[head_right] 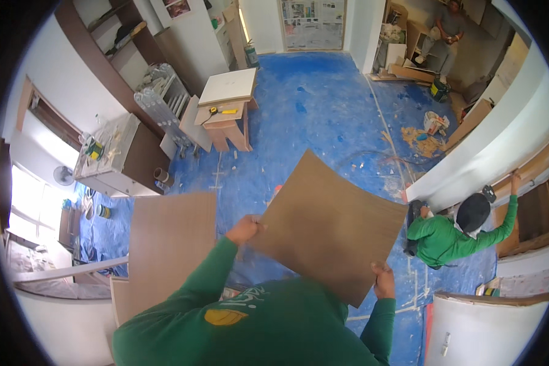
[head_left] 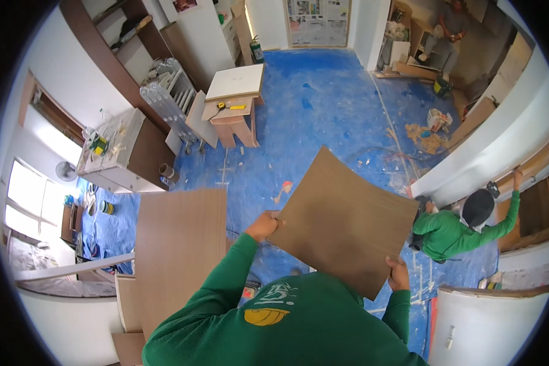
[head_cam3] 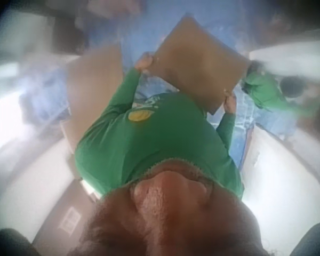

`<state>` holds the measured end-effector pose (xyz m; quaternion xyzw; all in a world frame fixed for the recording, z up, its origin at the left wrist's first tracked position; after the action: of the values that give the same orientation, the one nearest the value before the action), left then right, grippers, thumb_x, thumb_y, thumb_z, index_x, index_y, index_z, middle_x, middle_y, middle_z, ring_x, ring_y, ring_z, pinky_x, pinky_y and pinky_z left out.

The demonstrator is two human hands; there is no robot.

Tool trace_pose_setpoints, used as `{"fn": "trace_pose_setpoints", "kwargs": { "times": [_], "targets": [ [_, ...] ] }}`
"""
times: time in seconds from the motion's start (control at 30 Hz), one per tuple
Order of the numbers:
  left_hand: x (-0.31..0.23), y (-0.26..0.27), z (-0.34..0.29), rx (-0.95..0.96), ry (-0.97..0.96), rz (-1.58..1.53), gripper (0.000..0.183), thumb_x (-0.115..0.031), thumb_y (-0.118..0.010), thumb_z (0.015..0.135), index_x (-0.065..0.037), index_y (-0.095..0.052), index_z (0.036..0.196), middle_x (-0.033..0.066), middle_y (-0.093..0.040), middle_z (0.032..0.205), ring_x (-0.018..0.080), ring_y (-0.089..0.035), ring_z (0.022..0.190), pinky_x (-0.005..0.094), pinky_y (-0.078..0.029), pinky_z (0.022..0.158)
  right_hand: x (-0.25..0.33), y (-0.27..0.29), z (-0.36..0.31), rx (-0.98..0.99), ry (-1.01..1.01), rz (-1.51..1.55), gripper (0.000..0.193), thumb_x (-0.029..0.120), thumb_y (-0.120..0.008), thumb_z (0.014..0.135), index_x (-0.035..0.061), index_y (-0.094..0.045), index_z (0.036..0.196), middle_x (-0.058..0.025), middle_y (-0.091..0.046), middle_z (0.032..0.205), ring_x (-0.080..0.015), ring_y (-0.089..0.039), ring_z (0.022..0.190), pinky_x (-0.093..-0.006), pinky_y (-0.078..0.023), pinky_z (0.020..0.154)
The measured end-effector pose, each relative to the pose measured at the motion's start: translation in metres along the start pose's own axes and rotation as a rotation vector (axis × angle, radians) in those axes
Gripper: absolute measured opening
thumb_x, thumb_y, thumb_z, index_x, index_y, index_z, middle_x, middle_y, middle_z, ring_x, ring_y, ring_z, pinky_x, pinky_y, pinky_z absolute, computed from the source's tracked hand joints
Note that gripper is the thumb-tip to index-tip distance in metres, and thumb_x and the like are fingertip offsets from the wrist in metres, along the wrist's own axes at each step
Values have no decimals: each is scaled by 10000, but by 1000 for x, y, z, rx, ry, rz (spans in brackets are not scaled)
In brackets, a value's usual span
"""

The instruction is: The person retrieves a utility knife and cuts a large sheet of laminate flooring. They then use tin snips to trim the edges of the cut piece. Finally, they measure the trimmed laminate with a tape measure.

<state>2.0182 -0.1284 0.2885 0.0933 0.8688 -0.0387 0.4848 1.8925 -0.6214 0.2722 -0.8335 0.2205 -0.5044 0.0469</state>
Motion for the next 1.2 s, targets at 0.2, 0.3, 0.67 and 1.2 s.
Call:
{"fn": "trace_pose_setpoints", "kwargs": {
  "times": [0.2, 0.3, 0.67, 1.2],
  "targets": [
    [26, 74, 157, -743, -203, 743, 402, -230, -651, 936, 34, -653, 1239, 216, -754, 991, 368, -728, 940, 495, -561, 845, 63, -23, 149, -19, -28, -182, 443, 98, -709, 909, -57, -628, 1316, -135, -710, 1257, -275, -700, 1113, -410, -544, 982],
    [140, 169, 128, -684, 326, 1003, 500, -309, -638, 924, 1, -620, 1316, 219, -713, 1218, 426, -693, 1084, 560, -551, 888, 110, -65, 253, 103, 49, -480, 368, 155, -700, 896, -70, -695, 1188, -164, -747, 1140, -300, -726, 1025, -397, -547, 903],
    [211, -43, 49, 7, 622, 596, 333, -347, -645, 848, -136, -737, 1089, 157, -750, 932, 373, -726, 837, 520, -553, 680, 211, -246, 541, 256, 347, -1577, 308, 237, -658, 875, -60, -700, 945, -330, -693, 966, -524, -645, 955, -588, -496, 854],
    [-125, 354, 454, -972, 55, -268, 377, -289, -664, 999, 21, -718, 1207, 128, -766, 971, 195, -725, 888, 369, -568, 823, 389, -823, 775, 596, 1318, -1531, 352, 229, -655, 989, -30, -682, 1226, -283, -668, 1185, -377, -671, 994, -465, -536, 795]
  ]
}}
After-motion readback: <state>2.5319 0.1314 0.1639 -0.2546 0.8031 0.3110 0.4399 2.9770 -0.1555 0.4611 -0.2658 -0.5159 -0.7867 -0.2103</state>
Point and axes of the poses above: each hand's wrist, its own z-axis towards the middle knuckle, its own y-axis out of the back of the hand, x = y × z, the point moved 3 cm from there along z, towards the middle knuckle
